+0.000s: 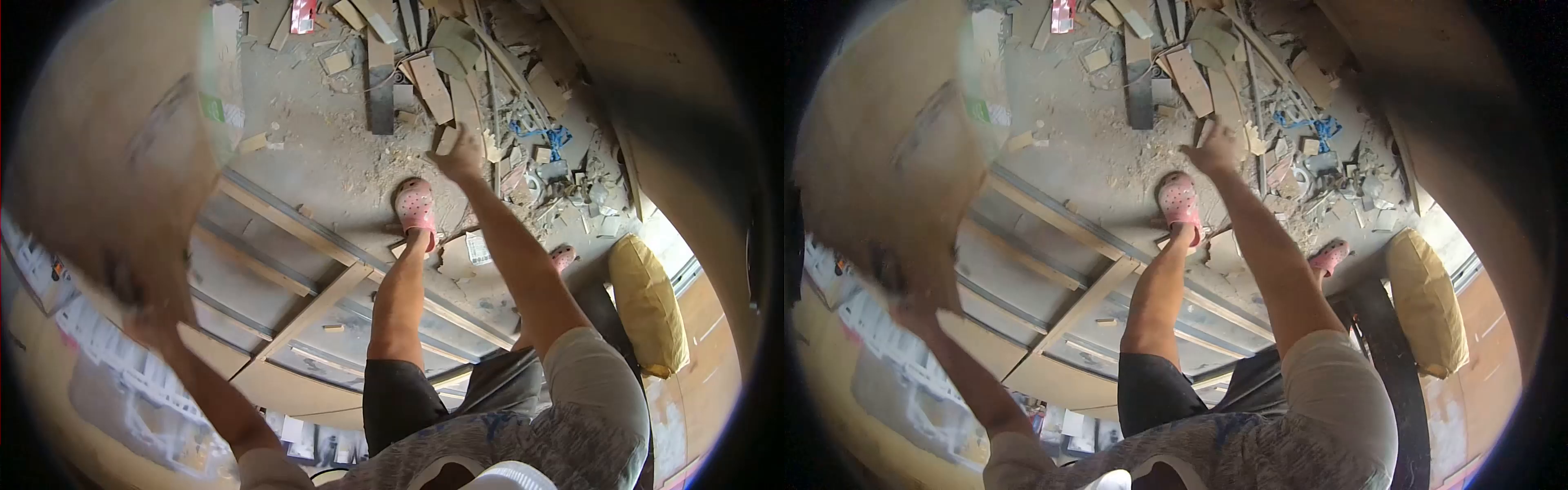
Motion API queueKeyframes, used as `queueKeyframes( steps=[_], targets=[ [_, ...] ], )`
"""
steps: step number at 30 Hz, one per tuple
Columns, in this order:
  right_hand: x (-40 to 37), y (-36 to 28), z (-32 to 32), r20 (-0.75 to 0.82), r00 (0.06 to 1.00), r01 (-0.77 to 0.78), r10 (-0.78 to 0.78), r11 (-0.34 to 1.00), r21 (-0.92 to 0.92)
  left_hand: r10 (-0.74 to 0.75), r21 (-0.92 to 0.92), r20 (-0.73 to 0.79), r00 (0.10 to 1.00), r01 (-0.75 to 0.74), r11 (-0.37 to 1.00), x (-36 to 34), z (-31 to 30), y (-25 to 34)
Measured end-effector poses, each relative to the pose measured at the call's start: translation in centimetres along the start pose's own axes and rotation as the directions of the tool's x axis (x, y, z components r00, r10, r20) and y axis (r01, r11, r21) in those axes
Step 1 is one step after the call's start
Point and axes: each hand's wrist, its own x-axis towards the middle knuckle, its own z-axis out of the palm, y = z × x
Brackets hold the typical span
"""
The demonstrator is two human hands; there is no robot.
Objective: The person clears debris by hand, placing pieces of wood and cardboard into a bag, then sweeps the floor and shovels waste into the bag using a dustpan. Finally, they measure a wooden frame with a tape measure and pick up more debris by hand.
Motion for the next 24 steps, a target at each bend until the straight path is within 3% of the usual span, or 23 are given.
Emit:
queueKeyframes(
  steps=[1, 2, 3, 4, 7, 9, 10, 11, 12, 13, 14, 15, 17, 19, 21, 22, 24],
  targets=[
    [0.8, 1.4, 0.1, -0.006, 0.99, -0.139, 0.139, 0.989, -0.055, 0.006, 0.326, -0.031, 1.0, 0.004, 0.945, -0.1, -2.5, 1.9],
    [1.3, 2.9, 0.8, -0.057, 0.978, -0.208, 0.202, 0.971, -0.119, -0.159, 0.279, -0.188, 0.969, 0.208, 0.938, -2.5, -4.4, 1.0],
    [1.9, 4.0, 1.8, -0.114, 0.959, -0.278, 0.26, 0.943, -0.181, -0.273, 0.376, -0.214, 0.938, 0.337, 0.863, -7.0, -8.1, -4.8],
    [2.7, 3.9, 1.9, -0.06, 0.935, -0.354, 0.349, 0.919, -0.176, -0.151, 0.623, -0.167, 0.974, 0.223, 0.75, -6.7, -6.9, -2.3],
    [4.1, 3.6, 4.2, -0.159, 0.892, -0.45, 0.424, 0.867, -0.214, -0.204, 0.688, -0.102, 0.974, 0.217, 0.692, -10.6, -0.8, -4.0],
    [3.7, 2.9, 3.3, -0.111, 0.879, -0.476, 0.463, 0.861, -0.178, -0.467, 0.238, -0.111, 0.877, 0.479, 0.845, -17.0, 2.8, -11.8],
    [3.8, 3.6, 3.5, -0.127, 0.894, -0.442, 0.43, 0.893, -0.083, -0.551, 0.664, -0.028, 0.834, 0.428, 0.613, -17.7, 7.0, -10.6],
    [4.0, 4.4, 4.0, -0.146, 0.904, -0.404, 0.402, 0.915, 0.015, -0.648, 0.937, 0.003, 0.762, 0.224, 0.267, -17.1, 12.1, -8.0],
    [4.5, 7.4, 5.3, -0.085, 0.948, -0.302, 0.307, 0.951, 0.066, -0.726, 0.872, 0.192, 0.66, 0.226, 0.435, -16.8, 15.5, -6.3],
    [4.3, 8.2, 4.8, -0.095, 0.947, -0.302, 0.307, 0.951, 0.063, -0.725, 0.627, 0.241, 0.645, 0.467, 0.624, -15.6, 20.6, -3.3],
    [3.1, 8.8, 4.3, -0.148, 0.962, -0.224, 0.23, 0.973, 0.055, -0.656, 0.419, 0.414, 0.632, 0.507, 0.753, -11.6, 24.1, 1.9],
    [2.4, 9.0, 3.8, -0.204, 0.968, -0.137, 0.144, 0.989, 0.047, -0.563, 0.185, 0.572, 0.596, 0.575, 0.797, -7.5, 27.6, 7.0],
    [0.6, 7.2, -0.5, -0.117, 0.975, -0.142, 0.188, 0.936, 0.323, -0.233, -0.259, 0.494, 0.838, 0.398, 0.88, -6.1, 38.9, 7.9],
    [-0.6, 7.2, -3.5, -0.104, 0.975, -0.099, 0.197, 0.801, 0.59, -0.165, -0.194, 0.38, 0.91, 0.252, 0.948, -1.1, 46.9, 11.3],
    [-0.6, 9.4, -6.1, -0.08, 0.978, -0.155, 0.193, 0.926, 0.343, -0.35, 0.116, 0.454, 0.819, 0.335, 0.935, 2.6, 51.4, 14.4],
    [-0.4, 10.8, -6.6, -0.074, 0.973, -0.175, 0.216, 0.914, 0.366, -0.335, 0.102, 0.466, 0.819, 0.326, 0.94, 3.8, 51.8, 15.6],
    [-0.2, 11.4, -8.0, -0.066, 0.984, -0.128, 0.165, 0.918, 0.375, -0.656, 0.25, 0.422, 0.626, 0.615, 0.748, 5.6, 52.2, 17.6]
  ],
)
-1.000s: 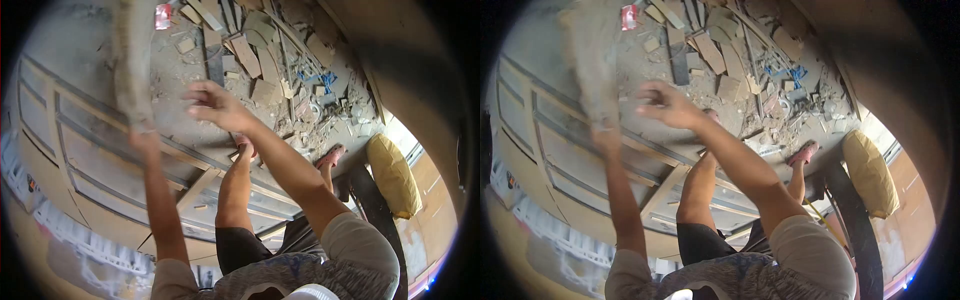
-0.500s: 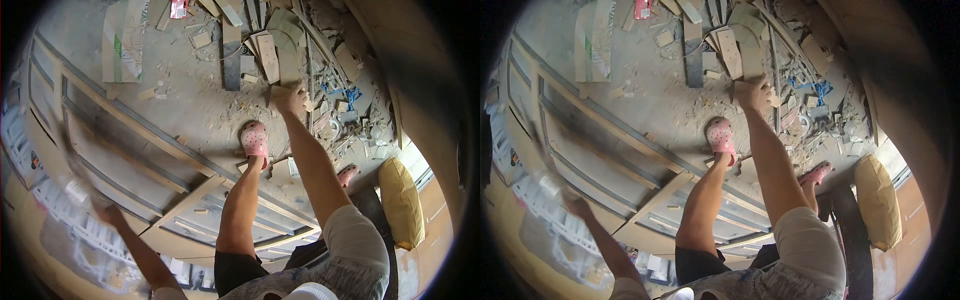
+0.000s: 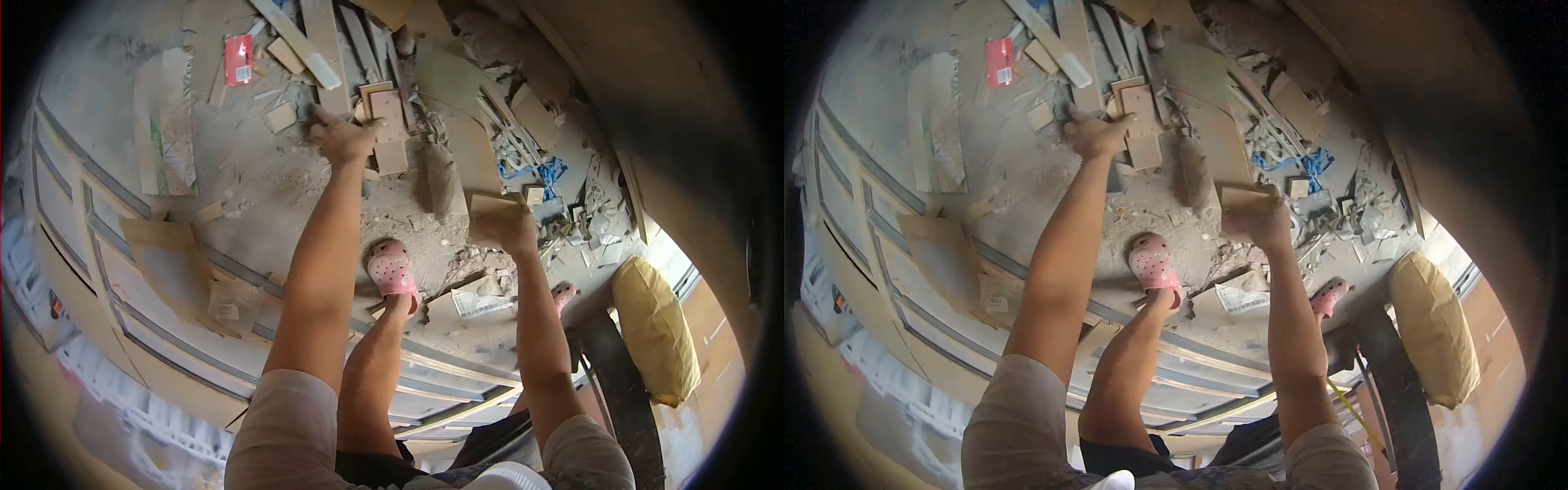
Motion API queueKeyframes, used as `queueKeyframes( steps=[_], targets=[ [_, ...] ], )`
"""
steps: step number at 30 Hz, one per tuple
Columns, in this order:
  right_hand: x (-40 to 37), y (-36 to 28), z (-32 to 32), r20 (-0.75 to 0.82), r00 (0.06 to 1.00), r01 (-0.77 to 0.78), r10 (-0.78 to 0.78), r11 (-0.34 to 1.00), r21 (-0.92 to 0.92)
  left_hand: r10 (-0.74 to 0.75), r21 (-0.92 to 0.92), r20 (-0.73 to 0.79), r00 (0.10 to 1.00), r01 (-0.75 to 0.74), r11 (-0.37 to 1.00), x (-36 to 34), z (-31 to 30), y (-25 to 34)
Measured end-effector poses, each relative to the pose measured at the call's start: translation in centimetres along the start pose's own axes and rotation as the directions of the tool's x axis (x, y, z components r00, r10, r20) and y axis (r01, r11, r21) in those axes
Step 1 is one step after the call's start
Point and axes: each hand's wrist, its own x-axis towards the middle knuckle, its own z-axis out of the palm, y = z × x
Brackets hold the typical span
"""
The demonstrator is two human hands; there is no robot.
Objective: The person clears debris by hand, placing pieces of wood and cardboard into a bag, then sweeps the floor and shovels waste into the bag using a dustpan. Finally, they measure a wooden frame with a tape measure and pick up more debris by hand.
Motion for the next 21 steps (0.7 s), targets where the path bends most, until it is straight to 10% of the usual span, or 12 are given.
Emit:
queueKeyframes(
  steps=[5, 7, 9, 11, 16, 19, 21],
  targets=[
    [1.5, 0.7, 2.5, -0.083, 0.996, -0.05, 0.024, 0.944, -0.325, 0.089, -0.015, 0.097, 0.991, -0.088, 0.996, 0.3, 1.9, -1.9],
    [3.5, 1.8, 2.5, -0.028, 0.998, -0.054, 0.048, 0.946, -0.319, 0.375, -0.061, -0.015, 0.927, -0.376, 0.925, 0.9, 2.9, -3.9],
    [6.0, 3.7, 3.5, 0.011, 0.979, 0.177, -0.204, 0.871, 0.458, 0.402, -0.047, -0.08, 0.912, -0.406, 0.912, 0.4, 2.2, -3.8],
    [9.0, 1.4, 3.9, -0.239, 0.885, 0.415, -0.401, 0.91, 0.009, 0.431, -0.038, -0.14, 0.891, -0.44, 0.897, 0.2, 2.8, -3.8],
    [8.4, -2.8, 7.7, -0.12, 0.986, 0.091, -0.114, 0.978, -0.189, 0.327, -0.302, 0.167, 0.93, -0.267, 0.915, -2.2, 3.9, -1.5],
    [5.4, 0.9, 8.9, -0.066, 0.941, 0.314, -0.332, 0.929, -0.194, 0.397, -0.496, 0.318, 0.861, -0.205, 0.844, -4.1, 3.4, -2.9],
    [-0.1, -0.3, 5.2, -0.138, 0.974, 0.158, -0.179, 0.976, -0.15, 0.44, -0.271, 0.273, 0.856, -0.371, 0.888, -7.1, 1.5, -4.1]
  ],
)
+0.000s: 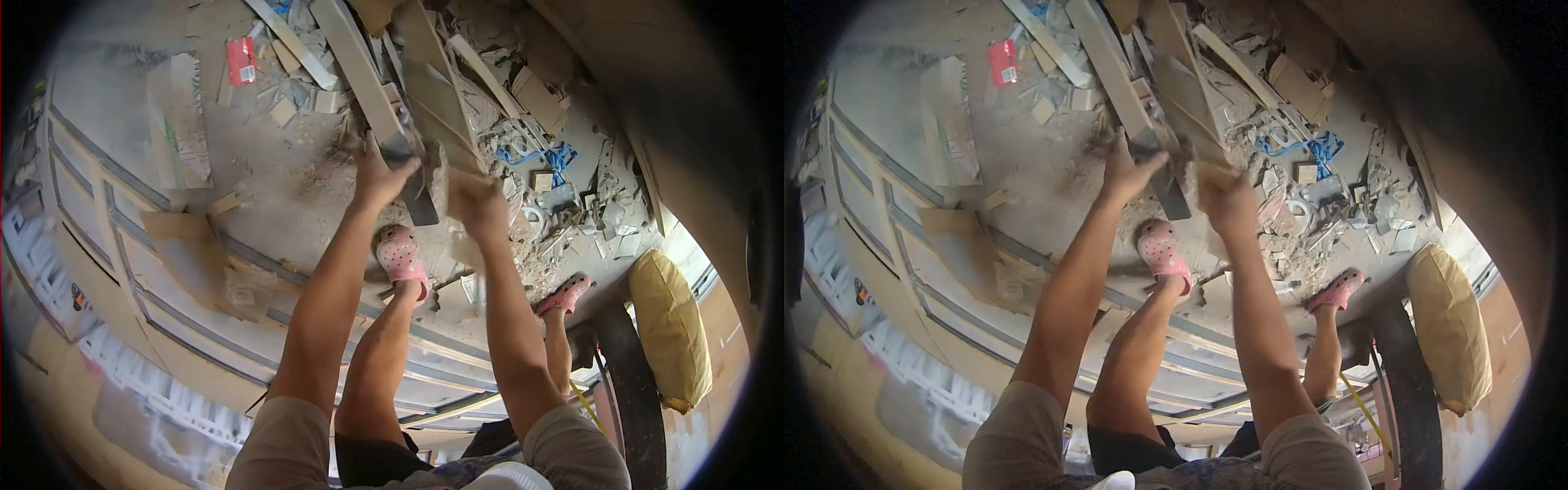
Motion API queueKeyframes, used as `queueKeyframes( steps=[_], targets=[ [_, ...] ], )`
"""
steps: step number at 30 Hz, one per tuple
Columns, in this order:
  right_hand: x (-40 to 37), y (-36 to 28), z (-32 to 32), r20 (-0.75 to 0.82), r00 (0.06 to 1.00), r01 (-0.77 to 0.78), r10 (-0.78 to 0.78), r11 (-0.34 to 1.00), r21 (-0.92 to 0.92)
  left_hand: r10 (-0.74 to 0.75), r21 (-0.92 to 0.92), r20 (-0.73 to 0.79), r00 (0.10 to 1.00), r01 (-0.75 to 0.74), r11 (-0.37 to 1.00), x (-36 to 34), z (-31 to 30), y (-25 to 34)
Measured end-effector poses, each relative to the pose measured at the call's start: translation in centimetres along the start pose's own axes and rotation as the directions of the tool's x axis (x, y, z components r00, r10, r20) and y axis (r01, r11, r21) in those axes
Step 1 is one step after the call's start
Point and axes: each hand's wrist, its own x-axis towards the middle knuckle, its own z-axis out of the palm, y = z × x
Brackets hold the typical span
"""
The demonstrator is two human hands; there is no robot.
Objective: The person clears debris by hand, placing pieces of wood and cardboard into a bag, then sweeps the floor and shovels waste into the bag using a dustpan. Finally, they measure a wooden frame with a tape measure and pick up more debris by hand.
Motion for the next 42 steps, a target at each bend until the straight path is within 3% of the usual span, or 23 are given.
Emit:
queueKeyframes(
  steps=[1, 3, 4, 6, 8, 10, 11, 12, 14, 16, 18, 19, 22, 24, 27, 29, 30, 32, 34, 35, 36, 39, 42],
  targets=[
    [-2.5, -1.0, -3.2, -0.007, 0.989, -0.145, 0.145, 0.989, -0.003, -0.002, 0.003, -0.008, 1.0, 0.002, 1.0, -2.2, -1.2, 0.7],
    [-5.7, -1.8, -10.9, -0.002, 0.963, -0.27, 0.27, 0.962, -0.047, 0.229, 0.215, -0.022, 0.973, -0.219, 0.952, -6.0, -4.1, 3.5],
    [-7.6, 1.9, -13.1, -0.102, 0.977, -0.174, 0.188, 0.976, 0.135, 0.236, 0.211, -0.039, 0.971, -0.223, 0.952, -7.2, -5.3, 4.7],
    [-9.3, 3.4, -20.4, -0.06, 0.975, -0.171, 0.212, 0.899, 0.404, 0.409, 0.437, 0.01, 0.913, -0.372, 0.819, -9.4, -7.3, 7.4],
    [-9.8, 2.7, -28.0, 0.073, 0.988, -0.147, 0.133, 0.959, 0.243, 0.505, 0.426, -0.022, 0.863, -0.449, 0.786, -10.6, -9.4, 12.0],
    [-10.8, 0.6, -34.0, 0.278, 0.96, -0.09, 0.02, 0.966, 0.241, 0.722, 0.533, 0.085, 0.686, -0.644, 0.549, -11.0, -10.9, 15.9],
    [-11.2, -0.9, -36.8, 0.383, 0.923, -0.013, -0.043, 0.99, 0.143, 0.881, 0.616, 0.012, 0.473, -0.698, 0.366, -11.0, -11.6, 17.1],
    [-12.3, -1.1, -38.6, 0.41, 0.912, -0.142, 0.015, 0.949, 0.281, 0.88, 0.621, 0.006, 0.475, -0.691, 0.369, -12.4, -12.2, 17.8],
    [-14.0, 0.6, -42.9, 0.52, 0.853, -0.194, 0.042, 0.951, 0.242, 0.806, 0.472, 0.326, 0.495, -0.824, 0.315, -15.4, -15.2, 21.8],
    [-15.4, 1.4, -46.1, 0.597, 0.8, -0.184, 0.057, 0.971, 0.154, 0.716, 0.536, 0.416, 0.56, -0.787, 0.304, -17.5, -16.8, 22.5],
    [-16.4, 1.4, -47.7, 0.721, 0.689, -0.236, 0.075, 0.963, 0.126, 0.763, 0.424, 0.49, 0.422, -0.88, 0.215, -18.5, -18.8, 23.9],
    [-16.5, 1.5, -47.5, 0.692, 0.722, -0.159, 0.009, 0.975, 0.152, 0.607, 0.258, 0.583, 0.54, -0.831, 0.492, -18.2, -18.3, 22.2],
    [-15.3, 0.8, -46.6, 0.681, 0.701, -0.228, 0.211, 0.972, -0.066, 0.524, 0.321, 0.544, 0.655, -0.74, 0.591, -20.4, -17.4, 21.3],
    [-14.0, 5.5, -44.9, 0.586, 0.81, -0.166, 0.031, 0.97, 0.178, 0.504, 0.306, 0.505, 0.701, -0.692, 0.654, -21.9, -15.6, 20.0],
    [-14.2, 5.6, -43.2, 0.715, 0.699, -0.246, 0.024, 0.946, 0.209, 0.359, 0.297, 0.491, 0.793, -0.54, 0.788, -25.1, -16.5, 19.1],
    [-15.1, 7.0, -43.1, 0.851, 0.526, -0.246, 0.001, 0.958, 0.151, 0.234, 0.267, 0.578, 0.782, -0.452, 0.851, -26.9, -16.1, 17.7],
    [-15.8, 7.7, -43.1, 0.859, 0.511, -0.283, 0.032, 0.95, 0.133, 0.175, 0.253, 0.641, 0.747, -0.421, 0.871, -27.9, -15.9, 16.0],
    [-15.3, 8.7, -42.0, 0.903, 0.381, -0.086, 0.2, 0.98, -0.18, 0.119, 0.224, 0.712, 0.692, -0.384, 0.896, -29.1, -15.7, 13.5],
    [-13.9, 9.4, -38.8, 0.885, 0.46, -0.066, 0.075, 0.997, -0.051, -0.067, 0.305, 0.734, 0.676, -0.24, 0.922, -28.1, -15.2, 11.2],
    [-13.0, 13.5, -36.1, 0.901, 0.367, -0.472, 0.231, 0.881, -0.034, -0.13, 0.336, 0.738, 0.662, -0.194, 0.922, -27.8, -15.2, 10.3],
    [-11.8, 14.0, -34.3, 0.942, 0.291, -0.47, 0.167, 0.883, -0.011, -0.212, 0.373, 0.747, 0.63, -0.134, 0.918, -28.3, -15.7, 9.0],
    [-12.3, 7.4, -29.3, 0.955, -0.022, -0.641, 0.296, 0.729, -0.241, -0.258, 0.359, 0.74, 0.622, -0.04, 0.933, -30.8, -18.5, 3.4],
    [-15.3, 4.8, -25.7, 0.954, 0.045, -0.557, 0.296, 0.801, -0.222, -0.384, 0.397, 0.753, 0.534, 0.098, 0.913, -36.2, -21.1, 0.3]
  ],
)
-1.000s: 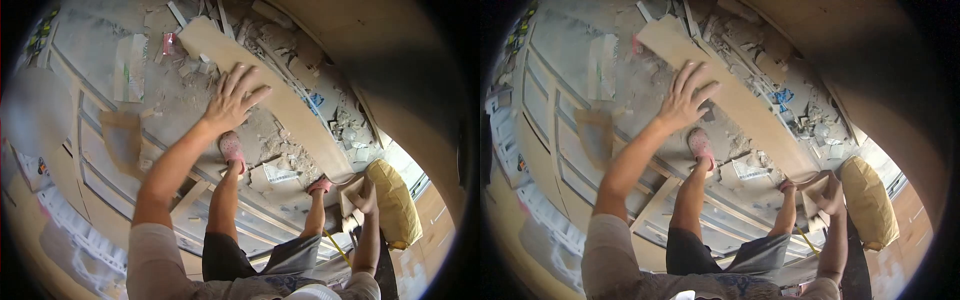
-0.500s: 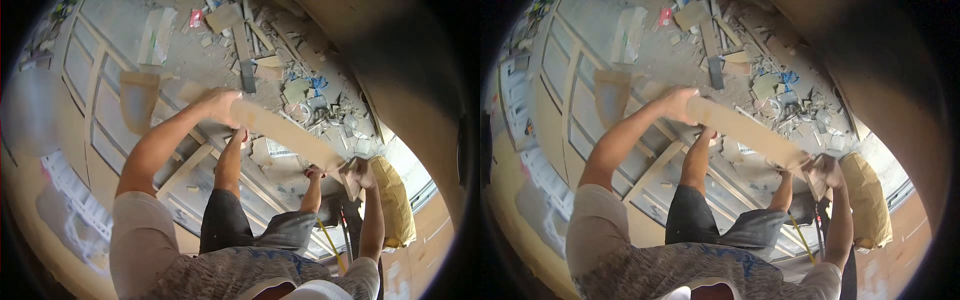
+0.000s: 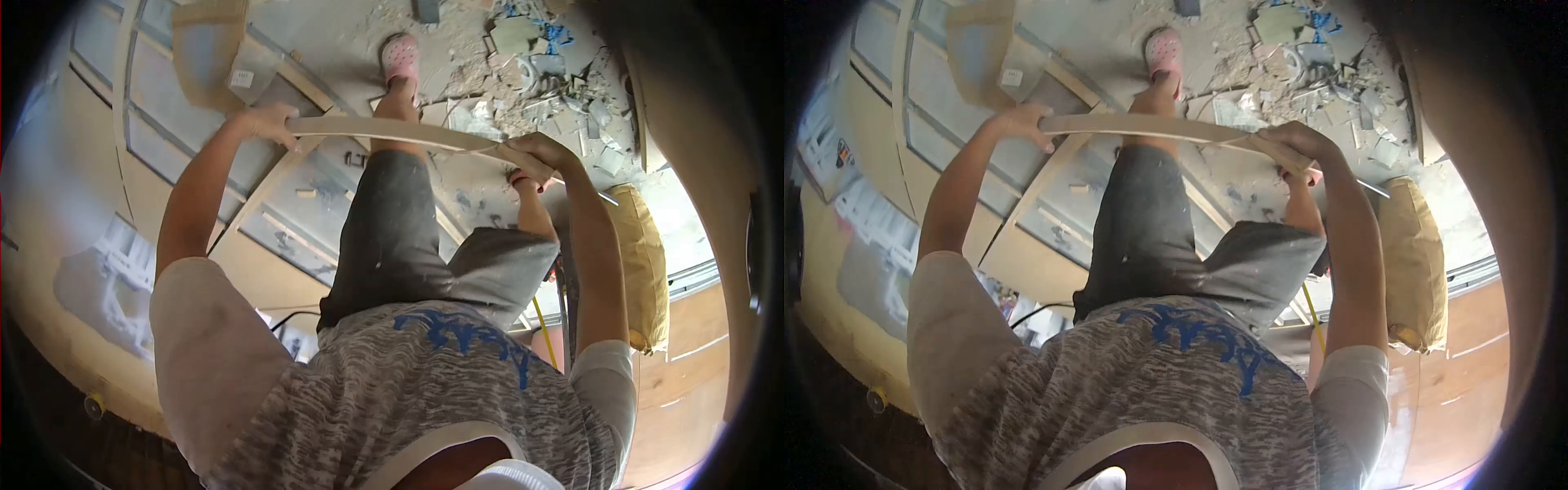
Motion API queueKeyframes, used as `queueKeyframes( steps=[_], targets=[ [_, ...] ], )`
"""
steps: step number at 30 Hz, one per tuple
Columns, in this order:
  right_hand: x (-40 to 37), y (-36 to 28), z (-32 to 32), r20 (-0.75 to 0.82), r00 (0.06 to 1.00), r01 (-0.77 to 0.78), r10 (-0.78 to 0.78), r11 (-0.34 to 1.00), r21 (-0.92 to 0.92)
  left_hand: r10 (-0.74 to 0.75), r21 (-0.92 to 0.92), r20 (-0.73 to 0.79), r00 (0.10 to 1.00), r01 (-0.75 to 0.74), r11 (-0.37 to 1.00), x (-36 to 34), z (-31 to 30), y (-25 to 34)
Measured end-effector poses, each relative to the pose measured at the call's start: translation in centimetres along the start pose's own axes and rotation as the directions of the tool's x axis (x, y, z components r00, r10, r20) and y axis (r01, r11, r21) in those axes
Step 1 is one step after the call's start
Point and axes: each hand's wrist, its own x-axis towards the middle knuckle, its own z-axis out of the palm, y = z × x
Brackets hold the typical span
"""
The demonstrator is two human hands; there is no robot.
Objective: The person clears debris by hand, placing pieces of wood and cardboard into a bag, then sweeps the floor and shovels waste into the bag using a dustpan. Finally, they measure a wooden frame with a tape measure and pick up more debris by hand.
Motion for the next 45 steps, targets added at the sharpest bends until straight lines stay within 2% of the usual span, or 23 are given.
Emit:
queueKeyframes(
  steps=[4, 7, 9, 11, 13, 14, 17, 18, 19, 21, 22, 23, 26, 28, 30, 33, 36, 39, 40, 42, 43, 44, 45],
  targets=[
    [2.0, 0.6, 0.8, -0.061, 0.985, 0.162, -0.162, 0.987, -0.006, -0.039, -0.084, -0.238, 0.97, 0.019, 0.996, -1.2, 4.3, -0.9],
    [0.8, 0.8, 3.5, -0.064, 0.986, 0.168, -0.156, 0.949, 0.268, -0.036, -0.452, -0.327, 0.944, -0.123, 0.884, 3.0, 9.3, -4.7],
    [3.9, 3.6, 8.3, -0.125, 0.961, 0.273, -0.246, 0.915, 0.298, -0.267, -0.927, -0.222, 0.938, -0.119, 0.355, 6.1, 16.5, -3.5],
    [9.9, 5.1, 12.4, -0.282, 0.856, 0.495, -0.434, 0.845, 0.203, -0.331, -0.941, 0.042, 0.943, -0.074, -0.331, 9.0, 19.1, -0.1],
    [3.2, -6.0, 12.3, -0.279, 0.93, 0.257, -0.238, 0.966, 0.034, -0.246, -0.913, -0.354, 0.902, -0.276, 0.301, 10.6, 16.6, -2.0],
    [4.8, -6.4, 10.5, -0.314, 0.897, 0.357, -0.31, 0.929, 0.102, -0.226, -0.877, -0.431, 0.874, -0.346, 0.333, 10.8, 13.2, -1.9],
    [0.6, -16.6, 8.8, -0.406, 0.811, 0.479, -0.42, 0.877, 0.049, -0.002, -0.821, -0.561, 0.828, -0.555, 0.133, 7.3, 0.6, 4.7],
    [3.4, -18.3, 7.8, -0.534, 0.652, 0.564, -0.538, 0.815, -0.133, -0.012, -0.807, -0.587, 0.809, -0.584, 0.095, 6.2, -2.1, 8.3],
    [1.4, -21.1, 9.5, -0.507, 0.635, 0.661, -0.582, 0.75, -0.033, 0.194, -0.807, -0.574, 0.796, -0.589, 0.028, 6.4, -4.3, 9.9],
    [-2.7, -24.6, 11.3, -0.516, 0.635, 0.501, -0.575, 0.815, -0.292, 0.184, -0.683, -0.729, 0.659, -0.717, -0.139, 4.2, -5.8, 16.8],
    [-1.6, -25.4, 12.0, -0.601, 0.536, 0.455, -0.593, 0.802, -0.386, 0.199, -0.622, -0.783, 0.59, -0.755, -0.208, 3.0, -6.5, 19.1],
    [-3.1, -25.7, 11.8, -0.593, 0.54, 0.458, -0.597, 0.8, -0.388, 0.442, -0.66, -0.743, 0.503, -0.659, -0.359, 2.0, -7.9, 20.8],
    [-6.5, -24.2, 11.8, -0.585, 0.516, 0.512, -0.626, 0.773, -0.375, 0.491, -0.627, -0.754, 0.437, -0.701, -0.34, 1.7, -7.8, 23.2],
    [-8.7, -21.6, 10.8, -0.592, 0.48, 0.553, -0.647, 0.748, -0.368, 0.36, -0.577, -0.803, 0.475, -0.771, -0.268, 1.7, -6.5, 25.1],
    [-10.5, -18.4, 10.7, -0.439, 0.471, 0.769, -0.765, 0.6, -0.221, 0.359, -0.631, -0.767, 0.532, -0.725, -0.275, 1.2, -5.7, 26.4],
    [-10.7, -13.8, 9.3, -0.38, 0.597, 0.744, -0.707, 0.664, -0.068, 0.555, -0.572, -0.744, 0.373, -0.784, -0.24, 1.0, -3.1, 29.7],
    [-12.3, -9.1, 9.3, -0.255, 0.542, 0.831, -0.801, 0.467, 0.301, 0.686, -0.732, -0.547, 0.48, -0.671, -0.115, 0.2, -0.4, 31.8],
    [-21.2, -3.3, 10.6, -0.46, 0.439, 0.893, -0.772, 0.432, 0.126, 0.792, -0.75, -0.299, 0.533, -0.644, 0.15, -3.4, 3.4, 38.3],
    [-26.0, -1.1, 11.0, -0.518, 0.53, 0.786, -0.672, 0.618, 0.001, 0.819, -0.704, -0.283, 0.5, -0.688, 0.177, -4.8, 5.4, 41.1],
    [-31.4, 5.6, 12.6, -0.583, 0.559, 0.757, -0.589, 0.649, 0.07, 0.871, -0.673, -0.161, 0.464, -0.697, 0.247, -5.3, 10.1, 44.8],
    [-34.1, 9.4, 14.0, -0.705, 0.48, 0.755, -0.522, 0.655, 0.029, 0.89, -0.649, -0.083, 0.449, -0.702, 0.294, -5.7, 12.6, 47.0],
    [-37.1, 12.8, 14.7, -0.803, 0.398, 0.748, -0.444, 0.664, 0.004, 0.951, -0.473, 0.062, 0.303, -0.83, 0.295, -4.2, 13.5, 49.3],
    [-41.3, 16.2, 16.6, -0.901, 0.326, 0.691, -0.285, 0.723, 0.021, 0.94, -0.431, 0.102, 0.326, -0.837, 0.337, -2.4, 15.9, 51.3]
  ],
)
